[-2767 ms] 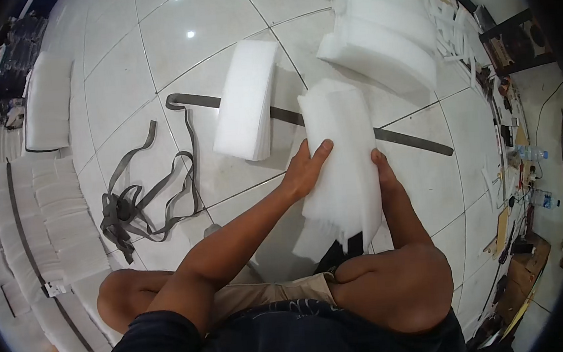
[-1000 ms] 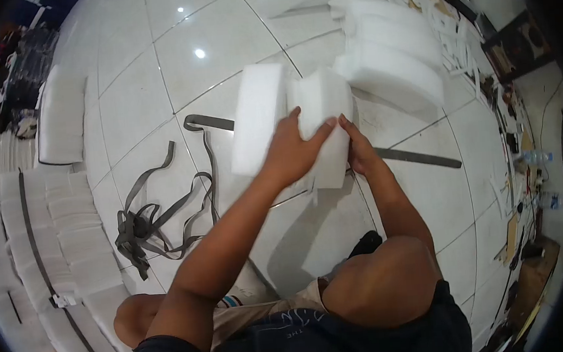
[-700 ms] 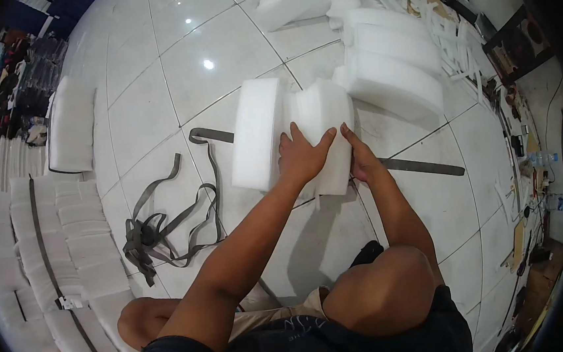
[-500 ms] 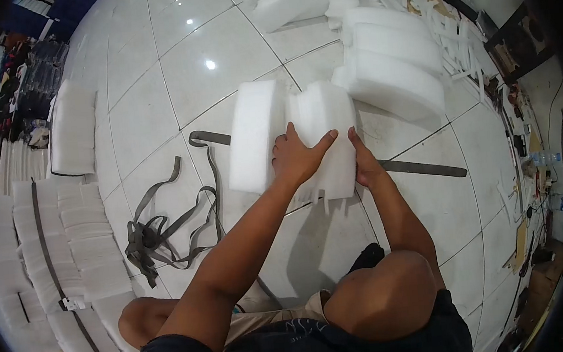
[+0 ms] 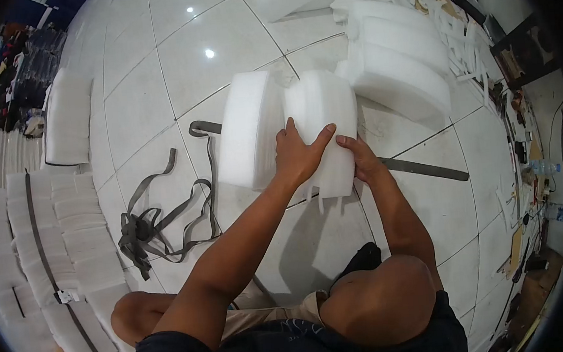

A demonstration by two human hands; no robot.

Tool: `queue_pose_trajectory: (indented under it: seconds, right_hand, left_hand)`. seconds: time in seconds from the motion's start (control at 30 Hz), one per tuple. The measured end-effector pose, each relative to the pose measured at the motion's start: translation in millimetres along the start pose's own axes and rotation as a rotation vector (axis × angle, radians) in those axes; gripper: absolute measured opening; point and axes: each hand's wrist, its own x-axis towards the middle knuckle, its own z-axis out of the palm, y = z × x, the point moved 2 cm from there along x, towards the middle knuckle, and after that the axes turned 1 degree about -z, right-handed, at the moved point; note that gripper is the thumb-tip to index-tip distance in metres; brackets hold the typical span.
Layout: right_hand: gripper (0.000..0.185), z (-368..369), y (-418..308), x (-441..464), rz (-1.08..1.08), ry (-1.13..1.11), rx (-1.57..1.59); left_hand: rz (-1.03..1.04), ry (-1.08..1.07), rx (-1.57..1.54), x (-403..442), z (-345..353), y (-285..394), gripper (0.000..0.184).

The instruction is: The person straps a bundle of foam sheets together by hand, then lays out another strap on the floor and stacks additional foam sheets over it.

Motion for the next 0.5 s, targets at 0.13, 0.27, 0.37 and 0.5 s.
queue_pose_trajectory:
  seconds: [0.13,0.27,0.37,0.5]
  right_hand:
    - [0.088,-10,-4,-4,-0.158,-0.078,-0.164]
    - [0.086,2,-10,-10,-0.145,0.111,-0.039]
    - [0.085,2,-6,-10,-0.145,0.160,-0.069]
    - [0.087,8,-6,-5,-0.163,0.157,-0.064]
  left_hand:
    - [0.145,0.050,-0.098,-3,3,-10,0.108]
    - [0.148,-0.034,-0.194,7,21,-21,0.109]
    - [0.085,-0.102,-0.277,16,26,-33,0.111]
    - [-0.048,-0.096,-0.310,16,21,-27,0.110]
